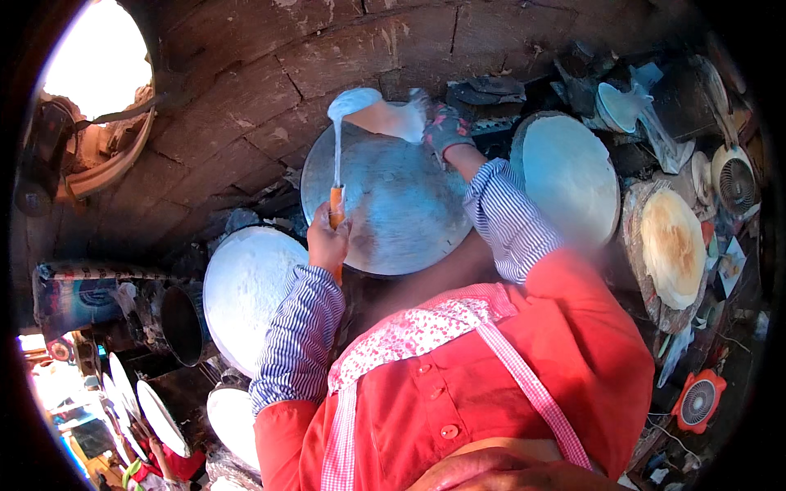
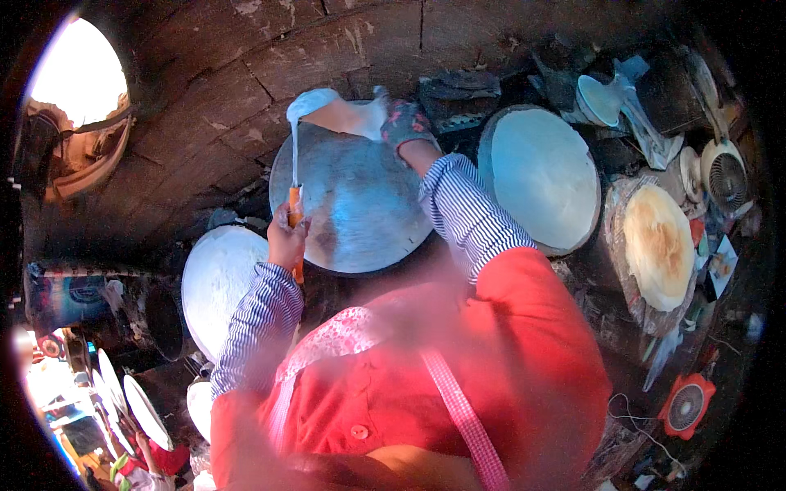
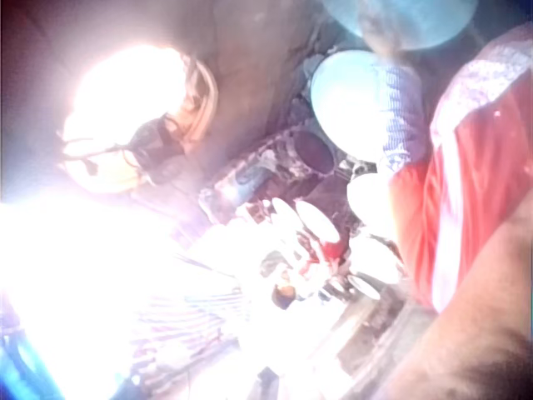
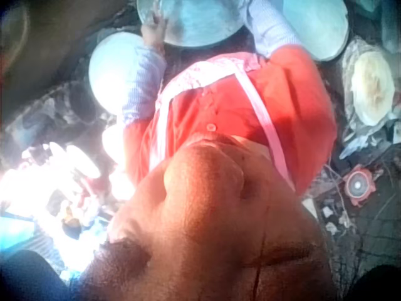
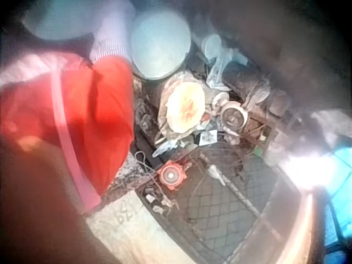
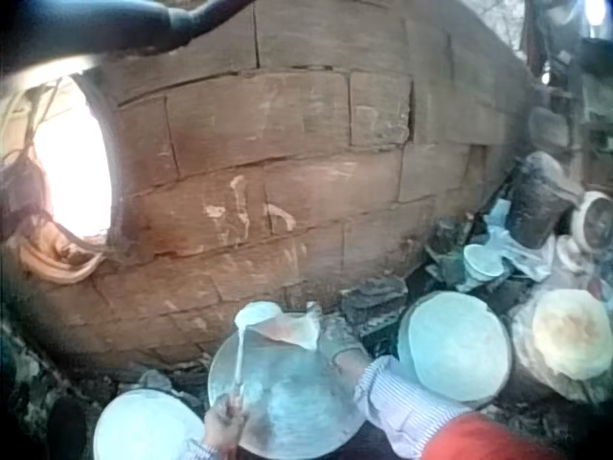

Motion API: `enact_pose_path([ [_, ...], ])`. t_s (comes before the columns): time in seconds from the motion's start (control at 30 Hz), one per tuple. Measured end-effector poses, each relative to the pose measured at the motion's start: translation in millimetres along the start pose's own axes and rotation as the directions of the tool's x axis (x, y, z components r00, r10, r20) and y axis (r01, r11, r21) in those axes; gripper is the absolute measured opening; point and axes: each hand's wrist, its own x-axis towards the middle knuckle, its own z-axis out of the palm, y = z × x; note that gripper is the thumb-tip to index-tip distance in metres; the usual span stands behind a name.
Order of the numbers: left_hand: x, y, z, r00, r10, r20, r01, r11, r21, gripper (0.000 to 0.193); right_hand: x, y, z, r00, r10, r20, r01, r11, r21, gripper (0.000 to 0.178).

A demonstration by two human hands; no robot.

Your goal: The person scoops white batter from a metal bowl and pours it onto a large, hot, circular griddle. They use a flat metal spatula to spread the batter into a thin, even layer. Once cooked, the person lifts the crepe and places it onto a stack of finished crepes. This process is repeated continuously throughout the video.

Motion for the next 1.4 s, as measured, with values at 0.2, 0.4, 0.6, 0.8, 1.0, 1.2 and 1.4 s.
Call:
enact_pose_path([
  [0.2,-5.4,4.5,-0.9,0.997,0.036,-0.065,-0.029,0.995,0.099,0.037,-0.7,-21.0,8.6,0.97,-0.239,0.04,0.241,0.968,-0.072,0.034],
  [0.4,-14.5,-28.9,-2.7,0.993,-0.018,-0.118,-0.019,0.953,-0.304,0.037,5.2,-12.5,-7.1,0.996,-0.084,0.017,0.083,0.996,0.019,0.034],
  [0.6,-30.5,10.7,-16.1,0.988,-0.029,-0.152,-0.022,0.947,-0.32,0.039,17.9,-37.1,19.6,0.986,-0.168,0.016,0.168,0.985,-0.034,0.036],
  [0.8,-90.2,8.6,-56.1,0.989,-0.104,-0.107,0.018,0.793,-0.609,0.038,-34.7,-72.3,21.9,0.876,-0.453,0.165,0.472,0.874,-0.111,0.028],
  [1.0,-136.9,2.5,-86.4,0.966,-0.08,-0.246,-0.124,0.693,-0.71,0.024,-36.8,-47.1,-3.4,0.863,-0.506,0.022,0.501,0.848,-0.174,0.028],
  [1.2,-165.5,2.5,-111.1,0.931,-0.205,-0.303,-0.127,0.595,-0.793,0.043,-3.8,-75.5,22.1,0.917,-0.382,0.116,0.398,0.896,-0.197,0.029],
  [1.4,-189.4,-10.6,-127.7,0.918,-0.29,-0.269,-0.077,0.537,-0.84,0.045,-79.0,-77.1,6.4,0.733,-0.63,0.255,0.671,0.73,-0.127,0.03],
])
